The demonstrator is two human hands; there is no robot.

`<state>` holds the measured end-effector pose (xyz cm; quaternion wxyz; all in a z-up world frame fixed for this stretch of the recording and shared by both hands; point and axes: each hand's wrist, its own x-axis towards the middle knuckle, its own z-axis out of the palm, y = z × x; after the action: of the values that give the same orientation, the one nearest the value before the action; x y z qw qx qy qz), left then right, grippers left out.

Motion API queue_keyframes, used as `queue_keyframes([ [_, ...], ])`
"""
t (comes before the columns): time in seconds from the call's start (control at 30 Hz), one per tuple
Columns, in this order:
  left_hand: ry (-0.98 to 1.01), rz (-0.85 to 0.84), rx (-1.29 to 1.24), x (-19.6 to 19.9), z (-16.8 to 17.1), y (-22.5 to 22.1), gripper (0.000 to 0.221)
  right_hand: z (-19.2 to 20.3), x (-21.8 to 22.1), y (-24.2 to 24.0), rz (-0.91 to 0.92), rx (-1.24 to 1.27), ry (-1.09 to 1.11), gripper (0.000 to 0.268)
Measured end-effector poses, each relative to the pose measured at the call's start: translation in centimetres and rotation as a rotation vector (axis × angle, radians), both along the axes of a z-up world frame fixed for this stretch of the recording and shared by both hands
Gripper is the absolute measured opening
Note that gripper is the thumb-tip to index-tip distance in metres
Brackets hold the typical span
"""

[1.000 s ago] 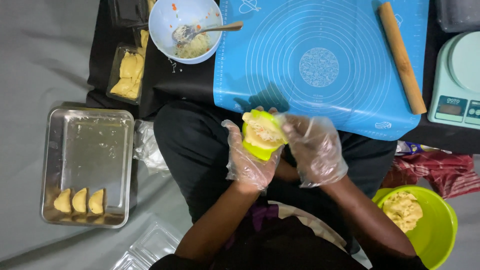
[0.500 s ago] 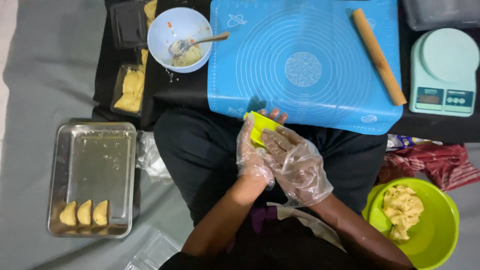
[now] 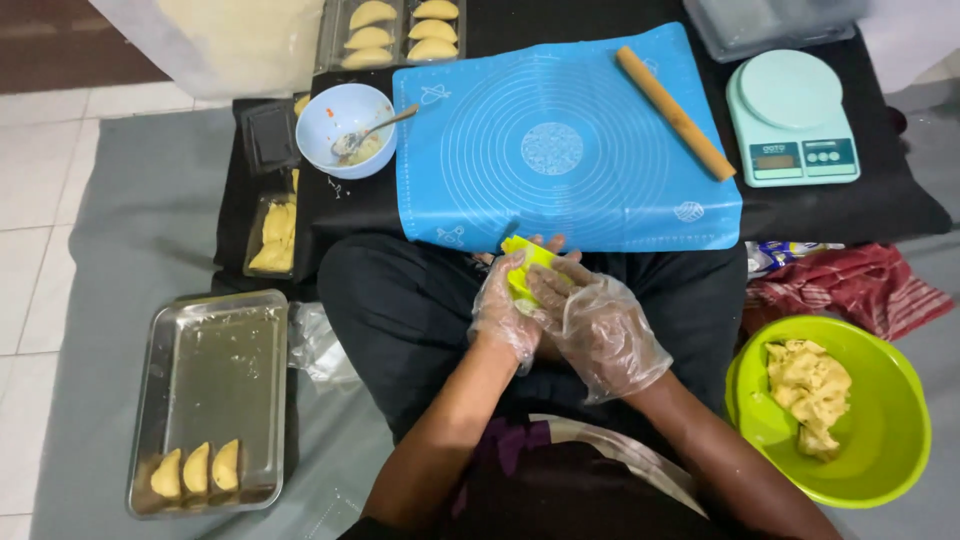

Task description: Rolling out dough, filling it with a mixture, and sealing it using a pastry mold.

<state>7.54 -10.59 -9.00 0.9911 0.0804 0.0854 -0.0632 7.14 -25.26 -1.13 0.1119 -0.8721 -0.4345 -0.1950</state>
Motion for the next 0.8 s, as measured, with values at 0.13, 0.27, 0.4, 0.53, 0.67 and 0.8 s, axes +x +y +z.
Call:
queue_keyframes([
  [0.13, 0.054, 0.114, 0.025, 0.9, 1.5, -0.3, 0.033, 4.0, 0.0, -0.2, 0.019, 0.006, 0.154, 0.038],
  [0.27, -0.015, 0.234, 0.029, 3.7, 3.0, 0.0, 0.037, 8.2, -2.3, 1.3, -0.524, 0.607, 0.574, 0.044],
  [0.4, -0.102, 0.284, -0.020, 5.2, 5.1, 0.1, 0.033, 8.4, 0.5, 2.0, -0.488, 0.891, 0.713, 0.058],
  [0.53, -0.107, 0.431, 0.095, 5.9, 6.4, -1.7, 0.034, 5.3, 5.7, 3.5, -0.701, 0.569, 1.100, 0.065],
  [0.67, -0.066, 0.493, 0.221, 8.9, 3.8, -1.7, 0.031, 3.4, 8.2, 5.2, -0.660, 0.997, 1.059, 0.058],
  [0.8, 0.478, -0.071, 1.220, 12.9, 6.4, 1.1, 0.059, 0.0, 14.0, 5.0, -0.689, 1.034, 1.054, 0.055],
])
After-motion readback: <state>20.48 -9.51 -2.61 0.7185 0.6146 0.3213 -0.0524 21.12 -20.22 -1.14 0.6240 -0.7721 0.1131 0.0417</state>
